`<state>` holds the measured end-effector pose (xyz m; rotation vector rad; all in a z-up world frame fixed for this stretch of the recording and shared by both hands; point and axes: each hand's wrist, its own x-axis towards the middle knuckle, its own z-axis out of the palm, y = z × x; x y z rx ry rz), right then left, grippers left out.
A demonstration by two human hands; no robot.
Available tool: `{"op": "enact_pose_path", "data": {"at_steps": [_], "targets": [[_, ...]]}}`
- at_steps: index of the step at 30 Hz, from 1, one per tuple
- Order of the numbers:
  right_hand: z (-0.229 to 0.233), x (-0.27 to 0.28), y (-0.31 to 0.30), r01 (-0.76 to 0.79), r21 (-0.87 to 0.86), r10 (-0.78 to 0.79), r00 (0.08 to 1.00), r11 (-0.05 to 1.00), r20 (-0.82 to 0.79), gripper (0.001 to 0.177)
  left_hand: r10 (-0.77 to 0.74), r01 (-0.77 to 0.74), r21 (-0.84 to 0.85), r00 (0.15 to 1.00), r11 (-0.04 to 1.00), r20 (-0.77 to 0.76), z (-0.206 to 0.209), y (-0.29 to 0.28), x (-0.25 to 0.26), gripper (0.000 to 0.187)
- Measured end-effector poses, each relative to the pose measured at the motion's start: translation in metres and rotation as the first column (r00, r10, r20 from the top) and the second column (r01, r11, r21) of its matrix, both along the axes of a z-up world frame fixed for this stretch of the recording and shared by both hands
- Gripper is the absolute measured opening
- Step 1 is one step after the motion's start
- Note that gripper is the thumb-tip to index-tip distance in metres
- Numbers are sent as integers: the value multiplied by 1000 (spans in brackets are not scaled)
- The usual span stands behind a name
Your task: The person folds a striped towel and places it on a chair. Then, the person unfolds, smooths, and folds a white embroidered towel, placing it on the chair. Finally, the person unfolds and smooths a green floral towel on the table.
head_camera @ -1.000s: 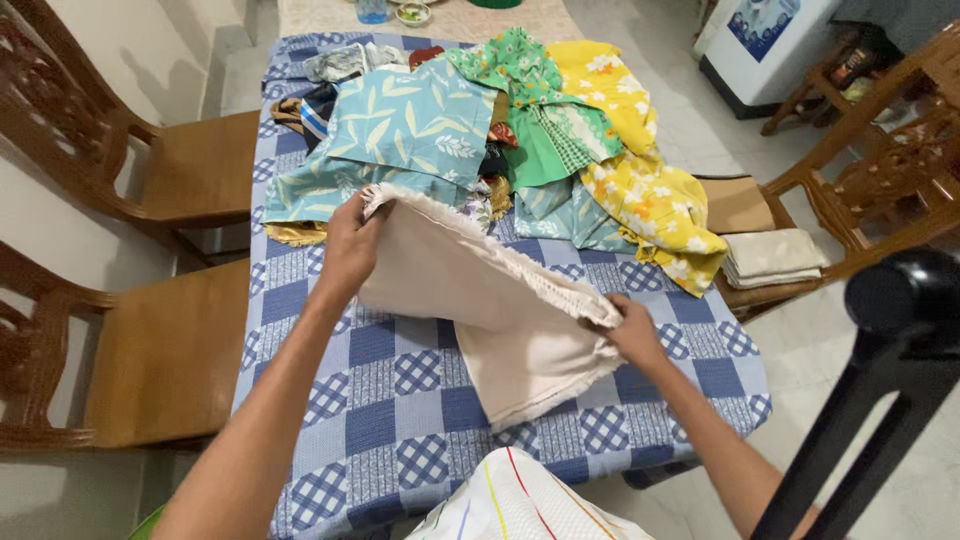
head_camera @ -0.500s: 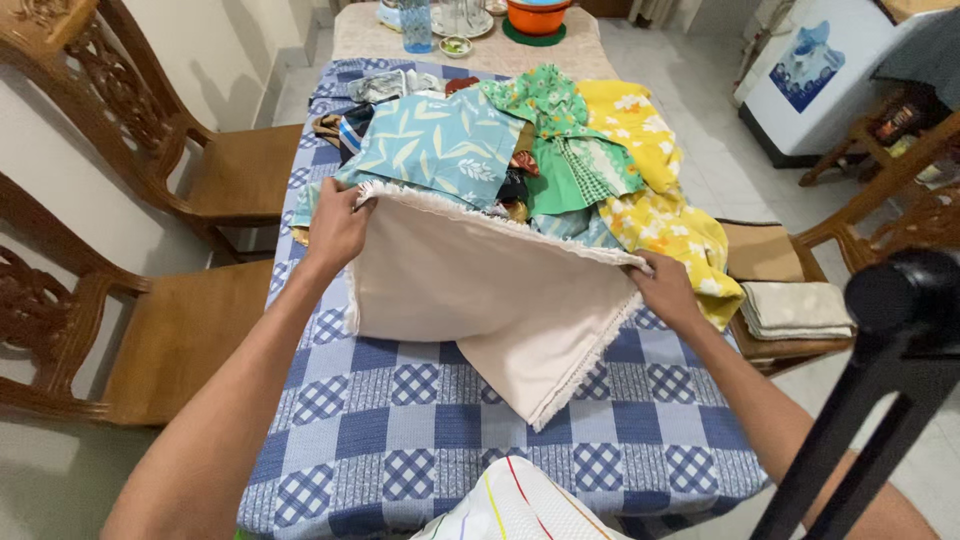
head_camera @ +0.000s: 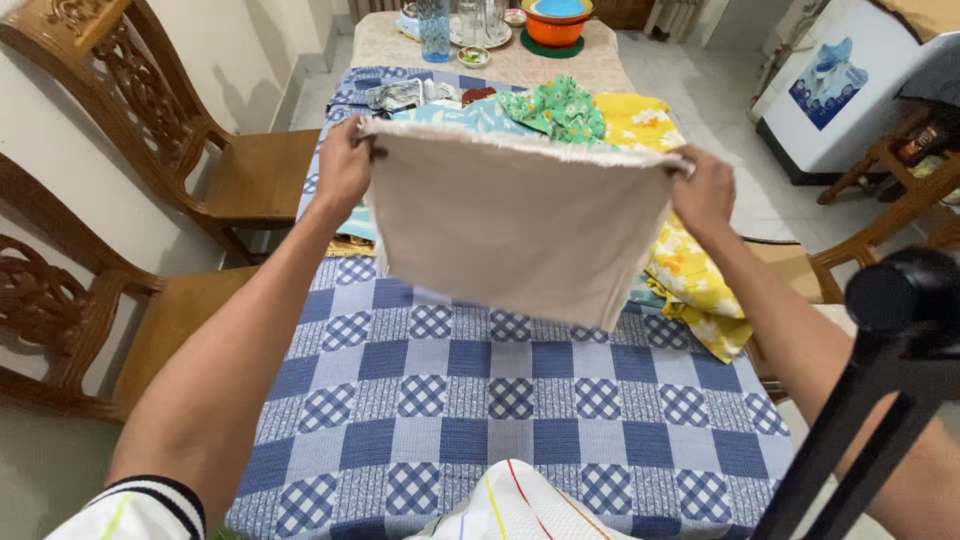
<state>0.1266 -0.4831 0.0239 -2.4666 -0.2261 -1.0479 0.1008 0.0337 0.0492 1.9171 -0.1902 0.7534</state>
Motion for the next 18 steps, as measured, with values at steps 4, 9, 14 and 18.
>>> {"op": "enact_pose_path", "data": {"at_steps": [4, 9, 14, 18], "targets": [[42, -14, 4, -137, 149, 119, 985, 979, 125, 23, -125, 136, -53, 977, 989, 173, 22, -1, -4, 23], [26, -62, 11, -219, 180, 202, 973, 959, 108, 36, 33, -61, 117, 973, 991, 229, 7, 0, -49, 17], [-70, -136, 11, -154, 101, 162, 984, 983, -70, 36, 157, -184, 294, 981, 938, 112, -79, 6, -117, 26], [-144, -206, 16, -111, -31, 102, 975, 993, -197, 36, 170, -84, 266, 932, 960, -320, -176, 10, -186, 23]]}}
